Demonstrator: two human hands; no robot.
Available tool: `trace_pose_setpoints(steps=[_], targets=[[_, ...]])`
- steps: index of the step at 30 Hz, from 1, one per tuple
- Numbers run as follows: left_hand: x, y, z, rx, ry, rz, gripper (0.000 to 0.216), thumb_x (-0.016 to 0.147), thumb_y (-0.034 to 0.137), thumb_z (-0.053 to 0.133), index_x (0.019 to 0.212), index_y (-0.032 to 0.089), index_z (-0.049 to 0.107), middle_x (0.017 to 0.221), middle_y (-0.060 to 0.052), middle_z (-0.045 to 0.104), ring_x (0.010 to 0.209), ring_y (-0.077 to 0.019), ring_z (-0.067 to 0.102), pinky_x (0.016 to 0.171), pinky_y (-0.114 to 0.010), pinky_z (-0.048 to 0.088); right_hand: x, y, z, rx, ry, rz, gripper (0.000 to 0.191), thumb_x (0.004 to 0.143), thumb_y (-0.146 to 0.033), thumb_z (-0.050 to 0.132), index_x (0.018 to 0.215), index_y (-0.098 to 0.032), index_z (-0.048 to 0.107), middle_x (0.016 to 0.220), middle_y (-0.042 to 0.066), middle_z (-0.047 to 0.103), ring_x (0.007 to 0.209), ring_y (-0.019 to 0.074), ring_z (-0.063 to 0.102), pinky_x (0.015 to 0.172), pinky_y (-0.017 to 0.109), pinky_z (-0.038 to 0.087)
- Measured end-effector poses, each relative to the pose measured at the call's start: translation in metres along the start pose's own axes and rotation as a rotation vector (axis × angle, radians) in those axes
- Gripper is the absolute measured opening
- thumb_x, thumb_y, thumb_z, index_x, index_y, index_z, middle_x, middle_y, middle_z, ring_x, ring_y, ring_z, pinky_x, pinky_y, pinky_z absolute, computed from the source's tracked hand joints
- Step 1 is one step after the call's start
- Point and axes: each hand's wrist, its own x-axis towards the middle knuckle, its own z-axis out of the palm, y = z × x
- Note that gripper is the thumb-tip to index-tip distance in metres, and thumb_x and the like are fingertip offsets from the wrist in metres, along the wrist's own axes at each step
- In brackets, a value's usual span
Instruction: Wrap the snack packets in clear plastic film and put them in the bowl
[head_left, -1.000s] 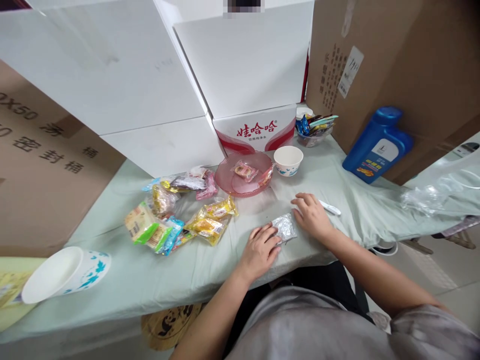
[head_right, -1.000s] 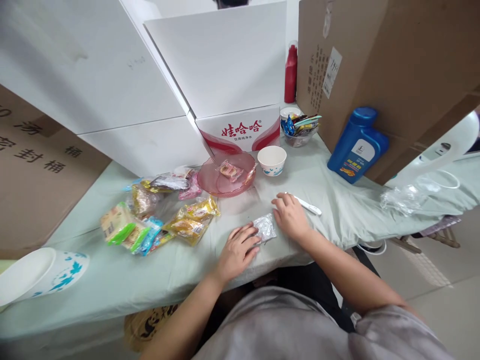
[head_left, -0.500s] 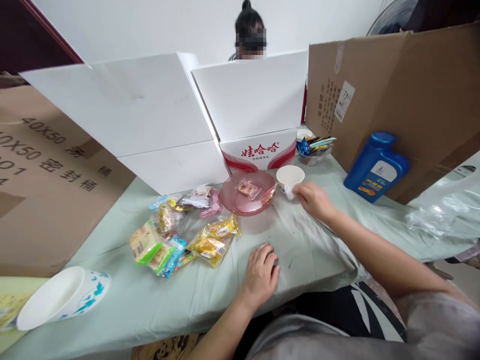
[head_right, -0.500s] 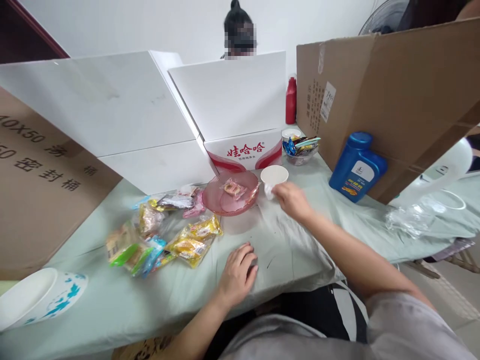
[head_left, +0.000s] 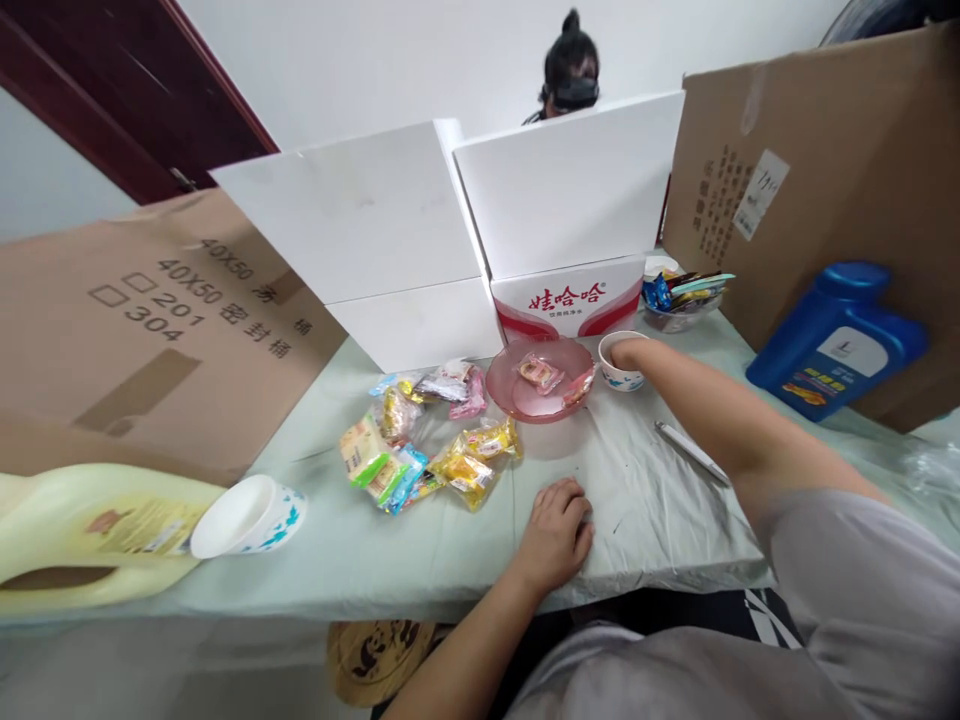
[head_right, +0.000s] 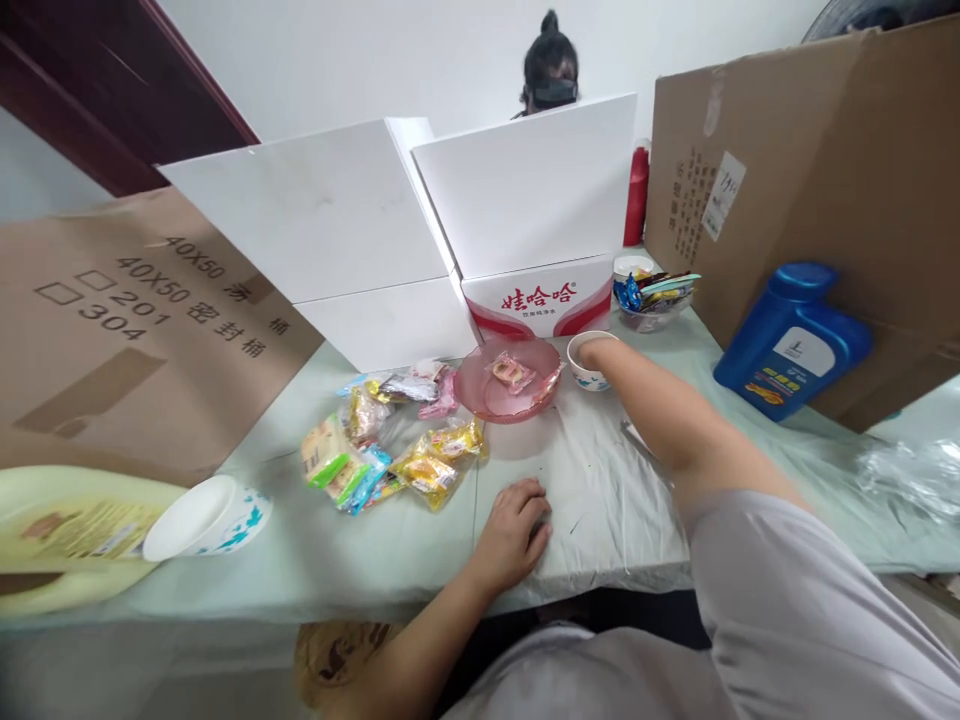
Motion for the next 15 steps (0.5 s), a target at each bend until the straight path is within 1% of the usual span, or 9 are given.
trace_pose_setpoints(steps=[2,4,6,7,8,10,12,13,15], targets=[[0.000,0.000,0.001,-0.008,0.006,-0.004,0.021,0.082,0.017,0.059,0.102,0.020,0.058,0.114,-0.010,0.061,0.120,-0.0279,0.052,0.102,-0.049,0.042,0.003,0.000,-0.012,-0.044,-0.080,0.037,0.033,0.099,-0.033,0.048,0.119,-0.009,0.060,0.119,0.011,0.060,0.105,0.0221,0.061,0.089,0.041,0.050],[0.001,0.000,0.001,-0.010,0.010,-0.008,0.021,0.081,0.017,0.059,0.102,0.020,0.059,0.114,-0.010,0.060,0.119,-0.0276,0.051,0.102,-0.048,0.042,0.001,-0.006,-0.028,-0.096,-0.117,0.060,0.029,0.094,-0.029,0.055,0.108,-0.006,0.066,0.112,0.016,0.065,0.105,0.0280,0.062,0.088,0.041,0.048],[0.001,0.000,0.002,-0.011,0.010,-0.011,0.021,0.081,0.017,0.059,0.102,0.019,0.059,0.114,-0.010,0.060,0.120,-0.0276,0.051,0.102,-0.048,0.042,-0.011,-0.024,-0.039,-0.111,-0.060,0.026,0.023,0.089,-0.025,0.058,0.102,-0.009,0.070,0.109,0.018,0.068,0.107,0.0309,0.062,0.088,0.039,0.047],[0.001,0.000,0.002,-0.011,0.008,-0.011,0.021,0.081,0.017,0.059,0.102,0.020,0.059,0.114,-0.010,0.060,0.120,-0.0276,0.051,0.102,-0.048,0.042,-0.021,-0.038,-0.041,-0.103,-0.016,-0.018,0.024,0.090,-0.026,0.055,0.105,-0.014,0.070,0.112,0.015,0.068,0.108,0.0290,0.061,0.087,0.037,0.046],[0.001,0.000,0.002,-0.012,0.007,-0.012,0.021,0.081,0.017,0.059,0.102,0.020,0.059,0.115,-0.010,0.060,0.120,-0.0276,0.051,0.102,-0.048,0.042,-0.035,-0.053,-0.039,-0.061,0.070,-0.128,0.025,0.091,-0.025,0.052,0.106,-0.016,0.070,0.110,0.013,0.069,0.105,0.0265,0.063,0.085,0.034,0.047],[0.001,0.000,0.002,-0.010,0.011,-0.014,0.021,0.081,0.017,0.059,0.102,0.019,0.059,0.115,-0.010,0.060,0.119,-0.0278,0.051,0.101,-0.048,0.042,-0.067,-0.089,-0.024,0.044,0.084,-0.432,0.025,0.091,-0.026,0.051,0.109,-0.018,0.068,0.110,0.010,0.069,0.099,0.0213,0.064,0.082,0.029,0.047],[0.001,0.000,0.003,-0.005,0.011,-0.022,0.021,0.080,0.017,0.060,0.101,0.019,0.060,0.115,-0.010,0.060,0.117,-0.0280,0.052,0.100,-0.047,0.043,-0.099,-0.123,0.002,0.070,-0.026,-0.686,0.028,0.093,-0.029,0.050,0.113,-0.019,0.065,0.115,0.011,0.067,0.101,0.0206,0.064,0.082,0.028,0.048],[0.001,-0.001,0.003,0.001,0.008,-0.030,0.021,0.080,0.018,0.061,0.100,0.019,0.060,0.114,-0.010,0.060,0.115,-0.0280,0.052,0.098,-0.047,0.044,-0.111,-0.137,0.018,0.056,-0.095,-0.755,0.032,0.093,-0.032,0.050,0.120,-0.019,0.062,0.121,0.011,0.065,0.101,0.0213,0.065,0.082,0.029,0.048],[0.002,-0.001,0.004,0.016,-0.007,-0.049,0.021,0.079,0.019,0.062,0.100,0.019,0.061,0.112,-0.010,0.061,0.110,-0.0283,0.054,0.096,-0.047,0.046,-0.127,-0.157,0.048,0.017,-0.183,-0.757,0.044,0.093,-0.032,0.050,0.135,-0.019,0.050,0.138,0.015,0.053,0.106,0.0237,0.064,0.080,0.030,0.050]])
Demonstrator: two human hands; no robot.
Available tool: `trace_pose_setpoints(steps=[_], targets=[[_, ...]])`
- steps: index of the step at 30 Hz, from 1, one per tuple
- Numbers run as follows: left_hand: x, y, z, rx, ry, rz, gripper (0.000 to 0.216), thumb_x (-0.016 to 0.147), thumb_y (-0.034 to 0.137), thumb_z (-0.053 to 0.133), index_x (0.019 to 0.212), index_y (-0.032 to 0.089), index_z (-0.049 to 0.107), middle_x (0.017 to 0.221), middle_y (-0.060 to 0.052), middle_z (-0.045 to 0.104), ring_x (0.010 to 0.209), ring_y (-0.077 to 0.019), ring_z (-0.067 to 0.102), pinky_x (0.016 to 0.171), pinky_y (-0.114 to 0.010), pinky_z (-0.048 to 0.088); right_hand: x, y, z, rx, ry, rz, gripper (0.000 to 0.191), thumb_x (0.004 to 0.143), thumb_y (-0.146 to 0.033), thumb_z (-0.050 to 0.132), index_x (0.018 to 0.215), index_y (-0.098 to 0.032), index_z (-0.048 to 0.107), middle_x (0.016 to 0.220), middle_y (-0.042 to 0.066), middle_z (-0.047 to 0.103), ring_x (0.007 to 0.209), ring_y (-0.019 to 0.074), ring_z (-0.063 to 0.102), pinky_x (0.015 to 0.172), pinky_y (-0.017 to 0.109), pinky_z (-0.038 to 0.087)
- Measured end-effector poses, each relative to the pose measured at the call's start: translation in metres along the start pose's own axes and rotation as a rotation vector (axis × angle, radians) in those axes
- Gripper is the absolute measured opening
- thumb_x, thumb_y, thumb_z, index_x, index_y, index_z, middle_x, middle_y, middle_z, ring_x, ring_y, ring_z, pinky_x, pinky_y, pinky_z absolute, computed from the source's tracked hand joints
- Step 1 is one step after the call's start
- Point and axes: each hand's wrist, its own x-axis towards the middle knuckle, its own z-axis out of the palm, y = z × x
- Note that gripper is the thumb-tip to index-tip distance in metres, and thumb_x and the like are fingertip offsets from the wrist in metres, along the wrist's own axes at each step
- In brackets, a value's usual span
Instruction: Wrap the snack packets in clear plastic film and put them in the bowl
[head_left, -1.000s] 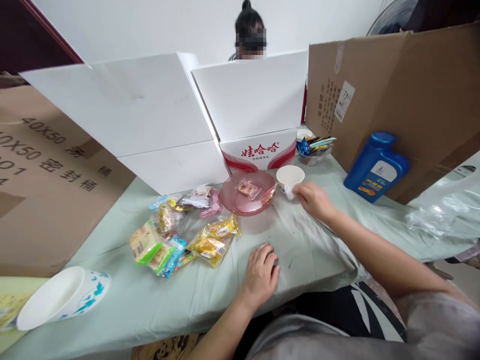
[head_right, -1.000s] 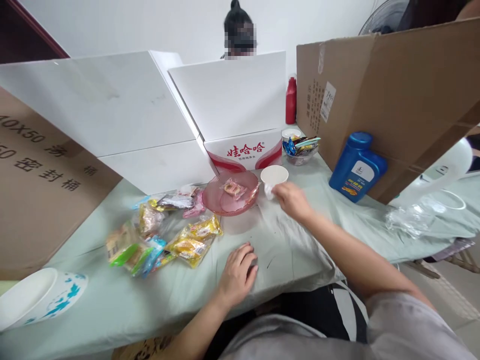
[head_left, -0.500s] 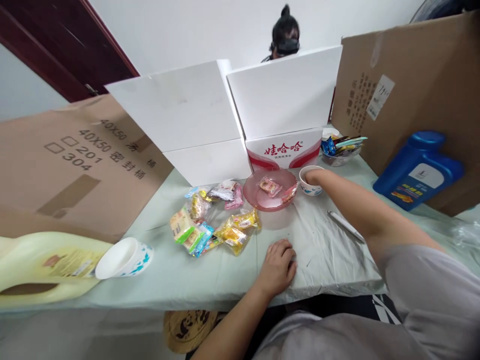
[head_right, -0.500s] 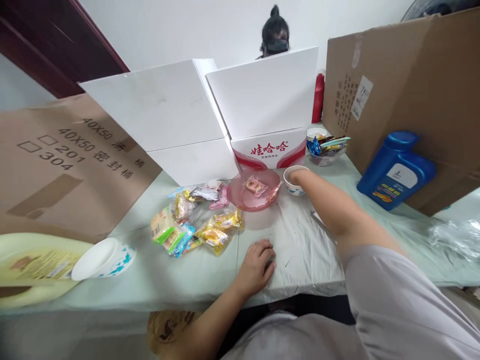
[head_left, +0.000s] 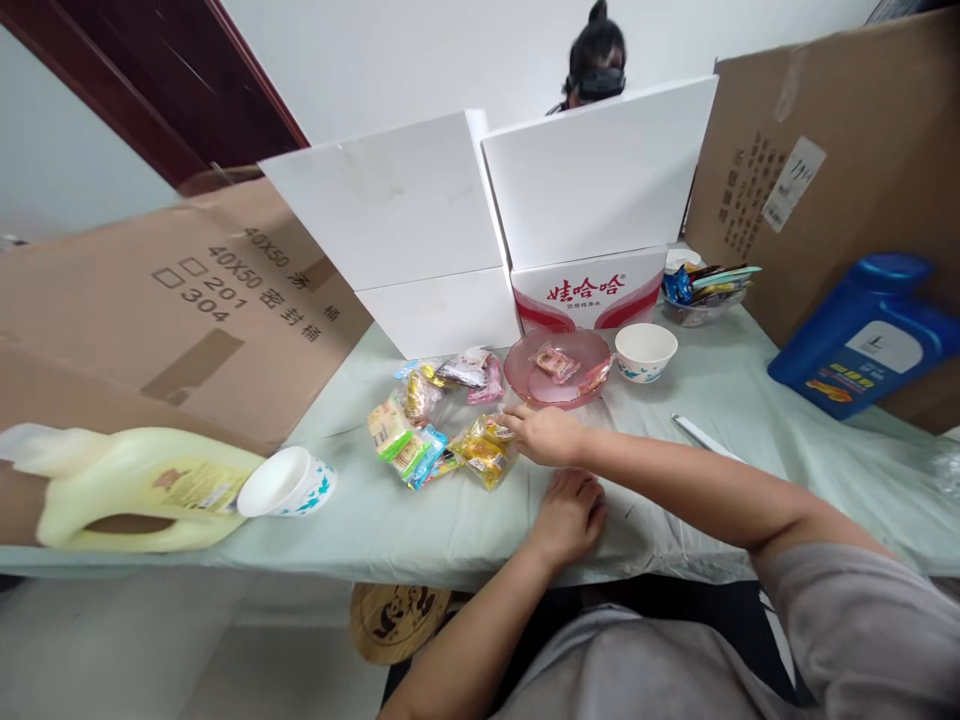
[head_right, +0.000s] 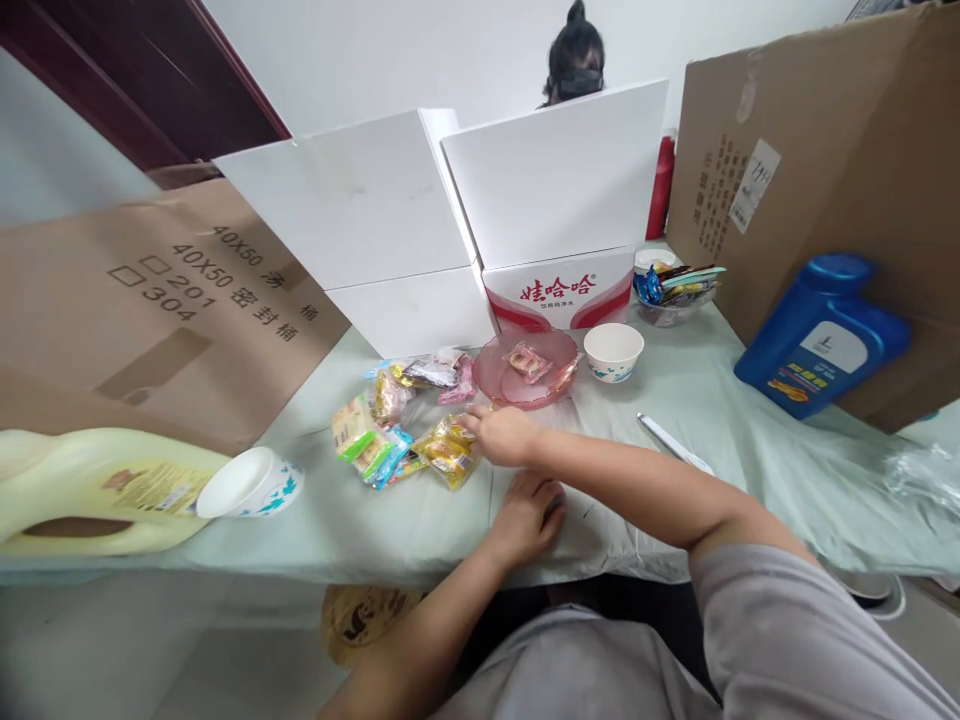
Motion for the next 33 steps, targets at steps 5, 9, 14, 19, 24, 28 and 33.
trace_pose_setpoints(steps=[5,9,14,19,24,28,33], targets=[[0.001,-0.002,0.000,0.007,0.003,-0.002,0.023,0.079,0.018,0.061,0.102,0.018,0.063,0.108,-0.011,0.062,0.107,-0.0287,0.056,0.093,-0.046,0.047,0.005,-0.003,0.034,-0.040,-0.070,0.219,0.047,0.092,-0.018,0.042,0.139,-0.011,0.041,0.130,0.021,0.054,0.090,0.0245,0.069,0.071,0.032,0.053],[-0.001,-0.001,-0.003,-0.026,0.055,0.015,0.011,0.083,0.017,0.057,0.092,0.019,0.063,0.099,-0.009,0.064,0.099,-0.0257,0.057,0.089,-0.043,0.049,-0.032,0.015,0.028,-0.066,-0.034,0.182,0.039,0.092,-0.014,0.040,0.130,-0.014,0.050,0.121,0.017,0.058,0.085,0.0225,0.068,0.070,0.032,0.052],[-0.008,-0.002,-0.011,-0.093,0.375,0.022,0.008,0.090,0.017,0.048,0.093,0.020,0.056,0.088,-0.006,0.059,0.089,-0.0200,0.057,0.082,-0.036,0.050,-0.114,0.042,0.034,-0.134,0.170,0.040,0.045,0.091,-0.011,0.042,0.136,-0.013,0.048,0.135,0.019,0.053,0.107,0.0264,0.061,0.082,0.038,0.052],[-0.007,-0.003,-0.013,0.003,0.474,0.027,0.039,0.091,0.021,0.052,0.129,0.015,0.044,0.126,-0.018,0.049,0.118,-0.0272,0.050,0.095,-0.045,0.048,-0.188,0.039,0.047,-0.043,0.179,-0.012,0.030,0.094,-0.016,0.043,0.117,-0.016,0.063,0.131,0.014,0.060,0.112,0.0241,0.059,0.089,0.040,0.050],[0.000,-0.001,-0.008,0.130,0.145,0.153,0.031,0.090,0.020,0.054,0.121,0.022,0.057,0.140,-0.012,0.048,0.126,-0.0298,0.045,0.103,-0.049,0.043,-0.229,0.044,0.038,0.100,0.396,0.168,0.021,0.095,-0.021,0.045,0.103,-0.018,0.065,0.098,0.009,0.071,0.090,0.0199,0.064,0.083,0.036,0.050],[0.000,-0.003,-0.006,0.139,0.153,0.138,0.028,0.089,0.020,0.053,0.117,0.018,0.058,0.136,-0.013,0.054,0.124,-0.0296,0.047,0.103,-0.049,0.043,-0.244,0.078,0.035,-0.104,0.566,0.663,0.028,0.091,-0.030,0.053,0.112,-0.015,0.062,0.114,0.017,0.064,0.106,0.0304,0.056,0.090,0.046,0.046],[-0.001,-0.004,-0.006,0.133,0.157,0.125,0.025,0.090,0.020,0.052,0.114,0.019,0.059,0.136,-0.012,0.054,0.125,-0.0291,0.049,0.103,-0.049,0.044,-0.233,0.089,0.037,-0.124,0.423,0.792,0.031,0.091,-0.020,0.046,0.117,-0.015,0.061,0.100,0.015,0.066,0.095,0.0306,0.058,0.082,0.045,0.048]])
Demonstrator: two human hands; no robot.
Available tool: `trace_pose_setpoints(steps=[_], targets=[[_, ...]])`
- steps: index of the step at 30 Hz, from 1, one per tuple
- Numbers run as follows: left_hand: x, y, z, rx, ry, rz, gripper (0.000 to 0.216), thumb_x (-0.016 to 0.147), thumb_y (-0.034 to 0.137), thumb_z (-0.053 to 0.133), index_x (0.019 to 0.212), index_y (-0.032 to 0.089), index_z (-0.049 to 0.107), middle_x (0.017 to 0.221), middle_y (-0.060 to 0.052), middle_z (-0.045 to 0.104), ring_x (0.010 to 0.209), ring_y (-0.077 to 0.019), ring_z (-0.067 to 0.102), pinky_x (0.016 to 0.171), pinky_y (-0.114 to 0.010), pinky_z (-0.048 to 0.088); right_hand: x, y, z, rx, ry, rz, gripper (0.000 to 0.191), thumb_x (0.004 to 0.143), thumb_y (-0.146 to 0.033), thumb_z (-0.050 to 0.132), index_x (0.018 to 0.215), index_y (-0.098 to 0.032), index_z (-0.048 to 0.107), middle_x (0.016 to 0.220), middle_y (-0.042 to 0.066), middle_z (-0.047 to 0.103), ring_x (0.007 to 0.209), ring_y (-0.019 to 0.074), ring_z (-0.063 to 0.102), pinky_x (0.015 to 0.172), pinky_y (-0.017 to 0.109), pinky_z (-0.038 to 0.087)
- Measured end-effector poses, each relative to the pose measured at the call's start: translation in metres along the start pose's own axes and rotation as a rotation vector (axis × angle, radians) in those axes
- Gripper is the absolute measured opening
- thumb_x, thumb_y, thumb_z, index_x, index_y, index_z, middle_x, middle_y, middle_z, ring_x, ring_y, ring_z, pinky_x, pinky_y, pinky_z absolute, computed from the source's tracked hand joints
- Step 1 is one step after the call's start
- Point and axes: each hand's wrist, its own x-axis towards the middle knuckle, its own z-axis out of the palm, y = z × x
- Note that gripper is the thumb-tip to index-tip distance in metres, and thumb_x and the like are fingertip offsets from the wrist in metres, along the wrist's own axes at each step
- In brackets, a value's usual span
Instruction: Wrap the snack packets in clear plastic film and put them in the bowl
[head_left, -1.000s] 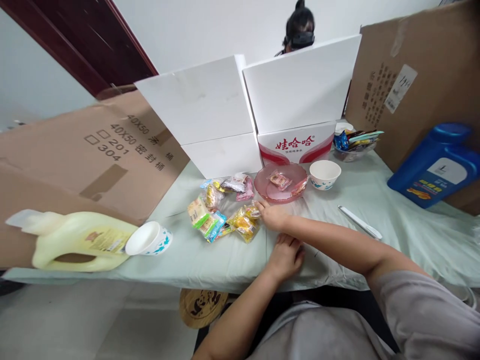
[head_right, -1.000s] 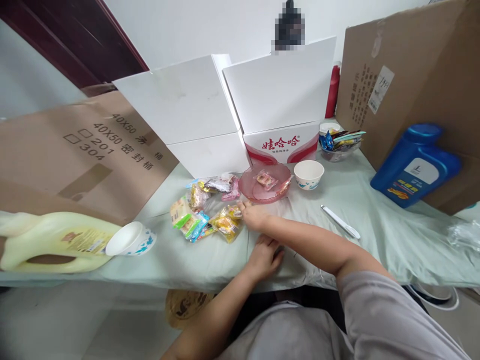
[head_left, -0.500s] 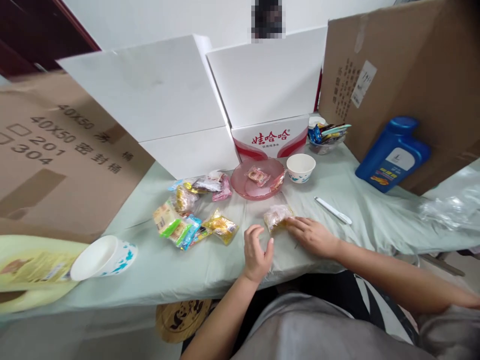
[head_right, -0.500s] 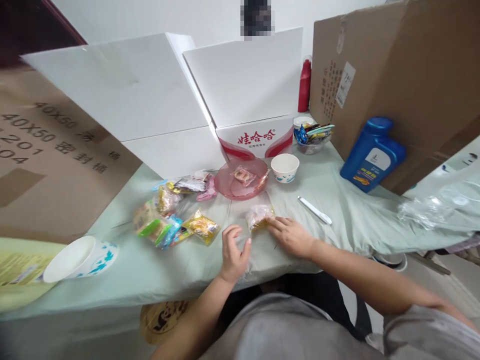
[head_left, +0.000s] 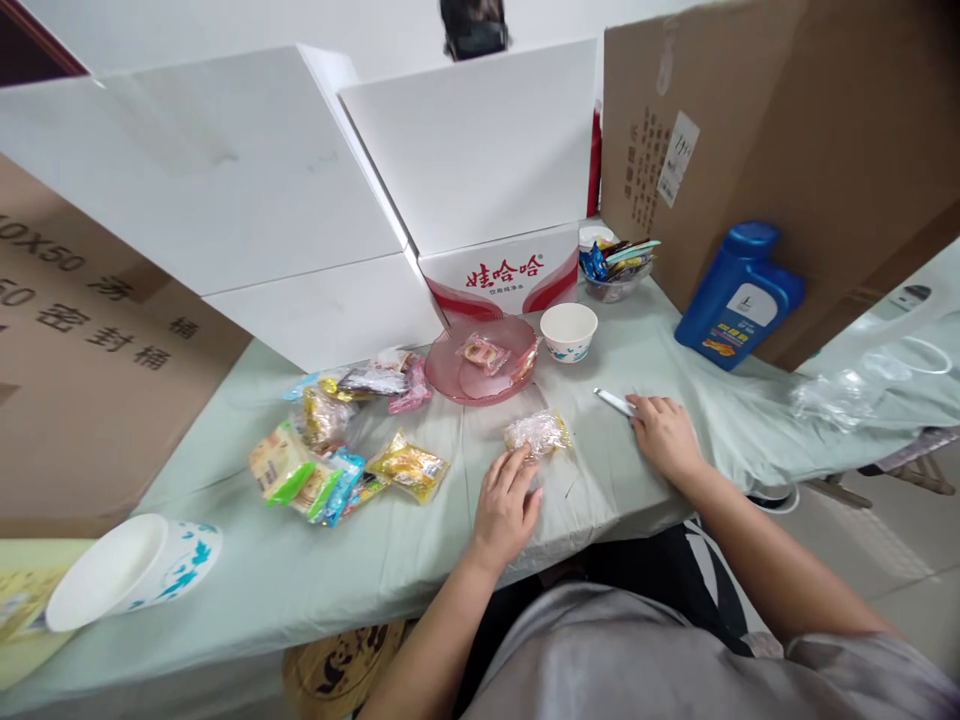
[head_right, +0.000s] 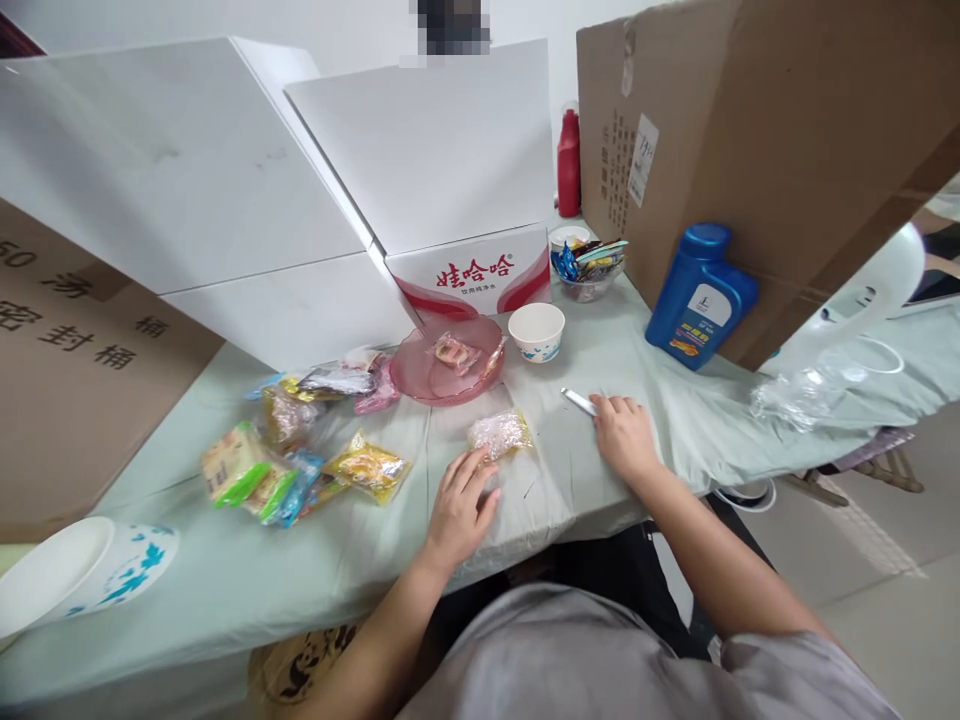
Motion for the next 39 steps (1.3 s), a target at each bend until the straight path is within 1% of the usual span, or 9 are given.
trace_pose_setpoints(steps=[4,8,19,23,27,29,33,35,39], targets=[[-0.001,0.000,0.000,-0.002,0.005,-0.006,0.028,0.089,0.019,0.052,0.117,0.018,0.059,0.135,-0.013,0.055,0.126,-0.0296,0.049,0.103,-0.049,0.045,-0.004,-0.047,-0.003,0.255,0.001,-0.287,0.033,0.095,-0.016,0.039,0.121,-0.020,0.058,0.108,0.012,0.062,0.098,0.0228,0.060,0.083,0.035,0.050],[-0.002,0.000,-0.001,-0.006,0.007,-0.020,0.033,0.089,0.018,0.051,0.122,0.018,0.056,0.135,-0.014,0.054,0.125,-0.0302,0.049,0.103,-0.051,0.045,-0.007,-0.072,-0.005,0.252,-0.112,-0.427,0.034,0.095,-0.014,0.040,0.123,-0.021,0.059,0.107,0.011,0.062,0.093,0.0216,0.061,0.079,0.034,0.052],[-0.001,-0.001,-0.002,-0.081,0.094,0.011,0.030,0.091,0.014,0.048,0.120,0.019,0.057,0.118,-0.011,0.062,0.115,-0.0255,0.055,0.099,-0.046,0.049,-0.013,0.009,-0.013,0.045,0.000,-0.059,0.029,0.092,-0.019,0.044,0.103,-0.017,0.070,0.098,0.014,0.067,0.094,0.0295,0.060,0.083,0.046,0.049],[-0.001,0.000,-0.003,-0.105,0.124,0.004,0.023,0.091,0.013,0.048,0.108,0.020,0.062,0.103,-0.009,0.065,0.104,-0.0238,0.059,0.092,-0.045,0.052,-0.017,-0.026,-0.013,0.346,0.072,-0.225,0.032,0.091,-0.027,0.052,0.121,-0.023,0.061,0.115,0.012,0.063,0.110,0.0277,0.057,0.093,0.047,0.049],[-0.002,0.001,-0.003,-0.104,0.141,0.005,0.021,0.091,0.010,0.047,0.103,0.020,0.061,0.102,-0.008,0.064,0.102,-0.0233,0.059,0.090,-0.044,0.052,-0.015,-0.078,0.003,0.509,-0.079,-0.435,0.072,0.079,-0.031,0.069,0.143,-0.025,0.038,0.150,0.016,0.036,0.137,0.0324,0.037,0.104,0.056,0.041],[-0.002,0.000,-0.002,-0.102,0.145,-0.006,0.022,0.091,0.009,0.047,0.105,0.020,0.059,0.103,-0.008,0.063,0.103,-0.0230,0.057,0.091,-0.043,0.052,-0.013,-0.093,0.014,0.522,-0.114,-0.452,0.063,0.077,-0.021,0.067,0.137,-0.023,0.046,0.154,0.017,0.030,0.143,0.0344,0.025,0.108,0.059,0.036],[-0.003,-0.001,-0.001,-0.102,0.189,-0.082,0.029,0.090,0.019,0.056,0.119,0.020,0.052,0.100,-0.008,0.062,0.097,-0.0228,0.058,0.084,-0.041,0.052,-0.012,-0.101,0.024,0.740,-0.096,-0.433,0.036,0.082,-0.004,0.046,0.112,-0.020,0.058,0.136,0.015,0.053,0.141,0.0274,0.034,0.109,0.055,0.037],[-0.002,-0.003,-0.001,-0.088,0.205,-0.138,0.034,0.088,0.028,0.062,0.121,0.020,0.052,0.094,-0.007,0.062,0.089,-0.0223,0.058,0.078,-0.039,0.052,-0.013,-0.097,0.018,0.925,-0.126,-0.388,0.029,0.087,-0.008,0.043,0.110,-0.022,0.055,0.128,0.012,0.060,0.134,0.0246,0.045,0.106,0.052,0.041],[-0.004,-0.007,-0.002,-0.211,0.232,-0.260,0.012,0.094,0.030,0.053,0.094,0.020,0.060,0.080,-0.003,0.061,0.074,-0.0165,0.058,0.070,-0.030,0.049,-0.012,-0.082,0.005,1.150,-0.147,-0.114,0.016,0.097,-0.032,0.045,0.103,-0.023,0.056,0.114,0.010,0.069,0.109,0.0217,0.064,0.093,0.043,0.053]])
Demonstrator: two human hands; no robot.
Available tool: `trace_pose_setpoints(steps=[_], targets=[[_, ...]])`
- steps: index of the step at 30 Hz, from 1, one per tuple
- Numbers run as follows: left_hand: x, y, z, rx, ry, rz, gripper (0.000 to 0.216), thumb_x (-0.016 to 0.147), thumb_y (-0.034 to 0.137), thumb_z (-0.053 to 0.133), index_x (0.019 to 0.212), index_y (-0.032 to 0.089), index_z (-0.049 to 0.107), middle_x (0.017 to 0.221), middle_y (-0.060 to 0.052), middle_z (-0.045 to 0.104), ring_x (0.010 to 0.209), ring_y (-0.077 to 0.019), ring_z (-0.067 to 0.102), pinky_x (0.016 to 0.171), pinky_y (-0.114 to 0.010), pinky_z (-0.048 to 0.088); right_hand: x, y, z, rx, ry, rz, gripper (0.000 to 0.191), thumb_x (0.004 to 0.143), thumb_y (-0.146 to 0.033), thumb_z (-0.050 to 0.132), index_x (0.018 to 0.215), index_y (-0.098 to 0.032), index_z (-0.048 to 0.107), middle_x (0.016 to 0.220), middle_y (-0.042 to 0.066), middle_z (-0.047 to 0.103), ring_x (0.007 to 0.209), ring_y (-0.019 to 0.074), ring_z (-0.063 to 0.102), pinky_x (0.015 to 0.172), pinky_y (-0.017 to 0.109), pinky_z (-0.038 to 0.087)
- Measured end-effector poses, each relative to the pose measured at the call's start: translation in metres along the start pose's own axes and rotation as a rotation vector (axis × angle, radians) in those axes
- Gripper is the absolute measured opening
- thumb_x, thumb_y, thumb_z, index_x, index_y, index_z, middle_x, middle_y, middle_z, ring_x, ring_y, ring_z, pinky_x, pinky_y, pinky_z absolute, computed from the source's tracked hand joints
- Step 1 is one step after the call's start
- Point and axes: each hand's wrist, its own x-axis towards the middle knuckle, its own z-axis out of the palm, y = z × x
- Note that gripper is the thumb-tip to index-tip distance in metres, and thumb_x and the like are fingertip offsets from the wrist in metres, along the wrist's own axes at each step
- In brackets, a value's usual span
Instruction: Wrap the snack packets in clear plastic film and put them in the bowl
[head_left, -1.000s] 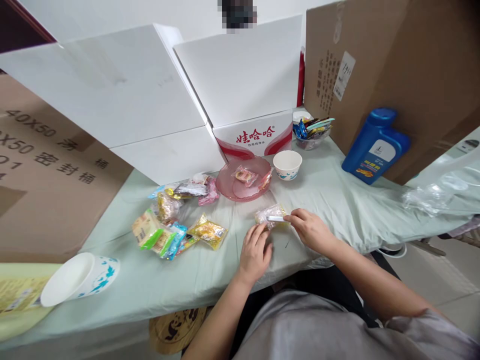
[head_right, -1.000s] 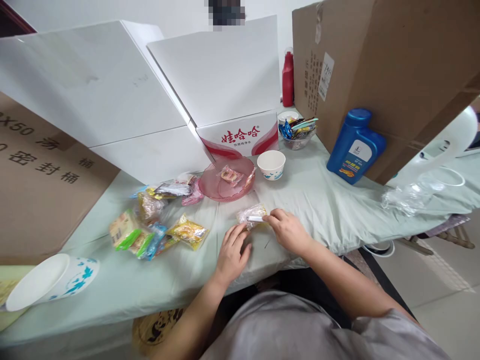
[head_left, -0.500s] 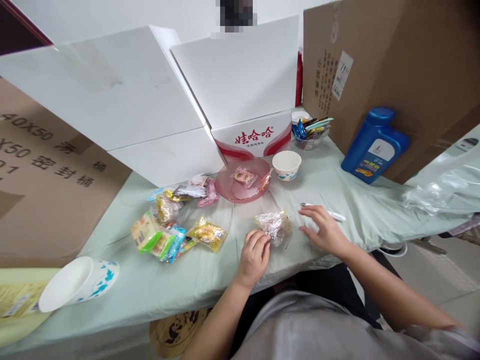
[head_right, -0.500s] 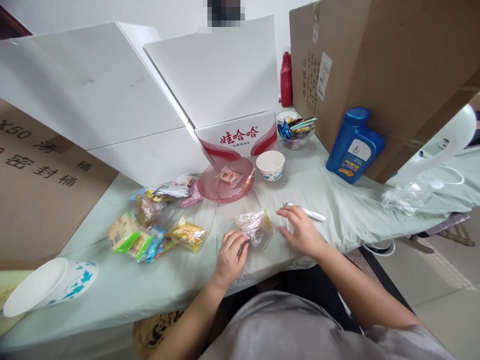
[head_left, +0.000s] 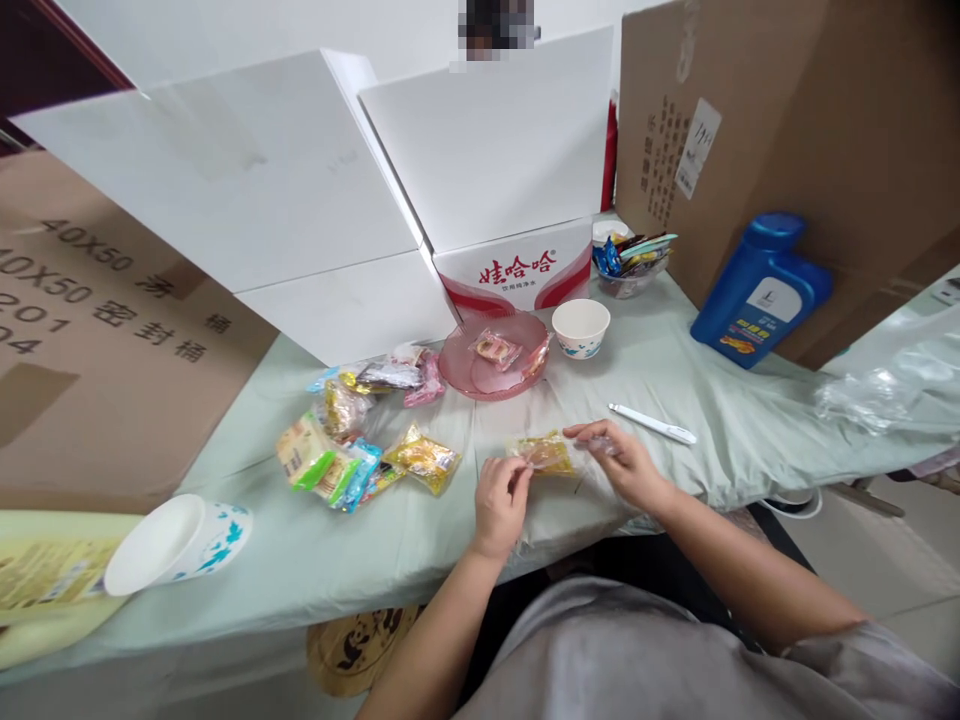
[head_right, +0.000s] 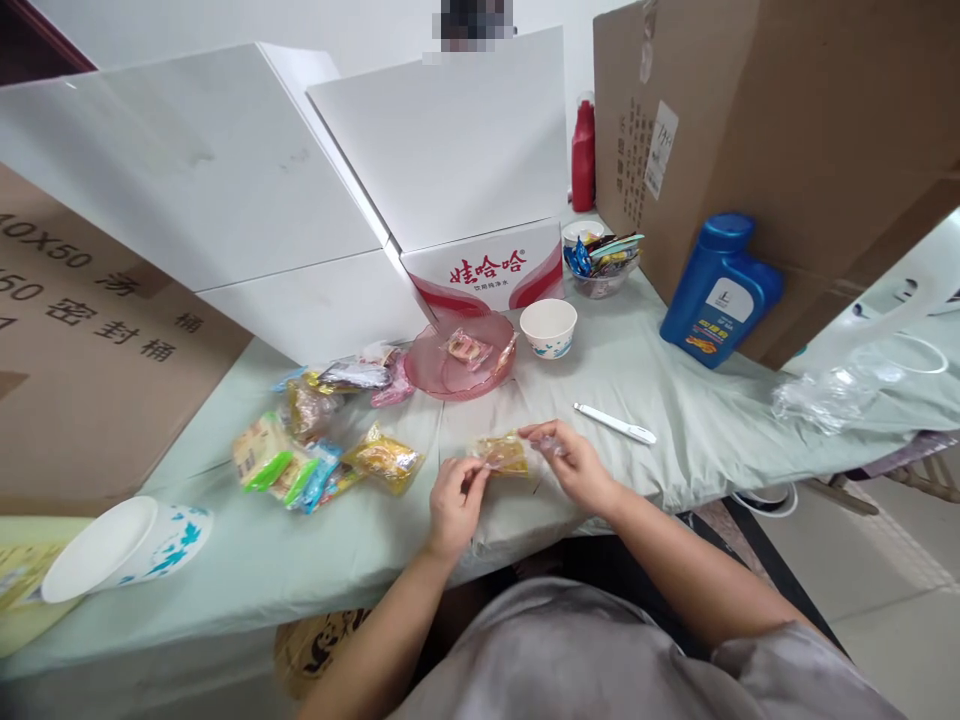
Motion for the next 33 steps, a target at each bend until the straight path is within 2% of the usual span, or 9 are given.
trace_pose_setpoints(steps=[4,7,12,16,20,23,26,30,33], targets=[[-0.002,-0.007,-0.001,-0.253,0.091,-0.244,0.019,0.095,0.036,0.049,0.088,0.019,0.055,0.071,0.000,0.060,0.065,-0.0129,0.059,0.063,-0.024,0.049,-0.003,0.015,-0.025,-0.013,0.276,0.168,0.024,0.095,-0.042,0.044,0.097,-0.022,0.056,0.102,0.010,0.071,0.075,0.0169,0.066,0.070,0.035,0.057],[-0.002,-0.010,-0.001,-0.338,0.126,-0.324,0.022,0.093,0.039,0.050,0.085,0.019,0.053,0.068,0.001,0.058,0.064,-0.0128,0.060,0.062,-0.024,0.049,-0.008,0.025,-0.042,-0.222,0.401,0.217,0.021,0.094,-0.033,0.041,0.099,-0.021,0.058,0.101,0.009,0.070,0.081,0.0195,0.065,0.075,0.040,0.055],[-0.002,-0.007,0.000,-0.233,0.036,-0.184,0.014,0.089,0.033,0.057,0.089,0.019,0.056,0.077,0.000,0.059,0.070,-0.0124,0.058,0.067,-0.024,0.049,-0.019,0.008,-0.048,-0.654,0.563,-0.166,0.020,0.085,-0.017,0.049,0.102,-0.021,0.059,0.112,0.012,0.063,0.110,0.0275,0.057,0.094,0.051,0.046],[-0.002,-0.004,0.000,-0.200,-0.024,-0.078,0.014,0.088,0.027,0.059,0.100,0.020,0.057,0.086,-0.002,0.060,0.075,-0.0124,0.059,0.067,-0.024,0.050,-0.020,-0.008,-0.033,-0.678,0.323,-0.406,0.031,0.083,-0.022,0.062,0.113,-0.024,0.056,0.104,0.009,0.065,0.104,0.0264,0.060,0.090,0.047,0.049],[-0.001,-0.001,0.000,-0.173,-0.086,0.005,0.030,0.086,0.028,0.063,0.114,0.021,0.054,0.097,-0.005,0.062,0.082,-0.0147,0.061,0.069,-0.026,0.051,-0.010,-0.004,-0.014,-0.775,-0.066,-0.300,0.036,0.088,-0.031,0.059,0.122,-0.019,0.056,0.127,0.014,0.060,0.124,0.0300,0.051,0.101,0.052,0.041],[0.001,0.003,-0.001,-0.134,-0.129,0.057,0.051,0.082,0.033,0.069,0.127,0.021,0.048,0.111,-0.010,0.059,0.092,-0.0188,0.061,0.073,-0.030,0.053,-0.005,0.002,0.000,-0.736,-0.192,-0.333,0.023,0.094,-0.018,0.047,0.112,-0.019,0.062,0.115,0.011,0.068,0.110,0.0229,0.060,0.097,0.045,0.044],[0.002,0.006,-0.003,-0.100,-0.184,0.086,0.062,0.077,0.035,0.075,0.130,0.021,0.046,0.124,-0.014,0.054,0.105,-0.0234,0.059,0.080,-0.035,0.054,-0.006,0.001,0.010,-0.680,-0.234,-0.427,0.022,0.094,-0.015,0.046,0.107,-0.018,0.063,0.107,0.010,0.070,0.103,0.0207,0.063,0.093,0.041,0.045],[0.003,0.003,-0.004,-0.221,-0.184,0.054,0.015,0.090,0.029,0.058,0.103,0.020,0.060,0.114,-0.010,0.060,0.105,-0.0204,0.060,0.085,-0.034,0.052,-0.006,-0.002,0.008,-0.722,-0.138,-0.380,0.023,0.096,-0.017,0.043,0.106,-0.017,0.064,0.089,0.008,0.071,0.083,0.0190,0.065,0.076,0.033,0.049],[0.002,-0.003,-0.003,-0.343,-0.075,-0.088,0.015,0.095,0.029,0.049,0.090,0.019,0.059,0.098,-0.007,0.065,0.094,-0.0171,0.063,0.082,-0.029,0.051,0.000,-0.002,-0.001,-0.785,-0.036,-0.256,0.028,0.099,-0.020,0.039,0.106,-0.018,0.065,0.081,0.006,0.070,0.071,0.0159,0.064,0.064,0.027,0.047]])
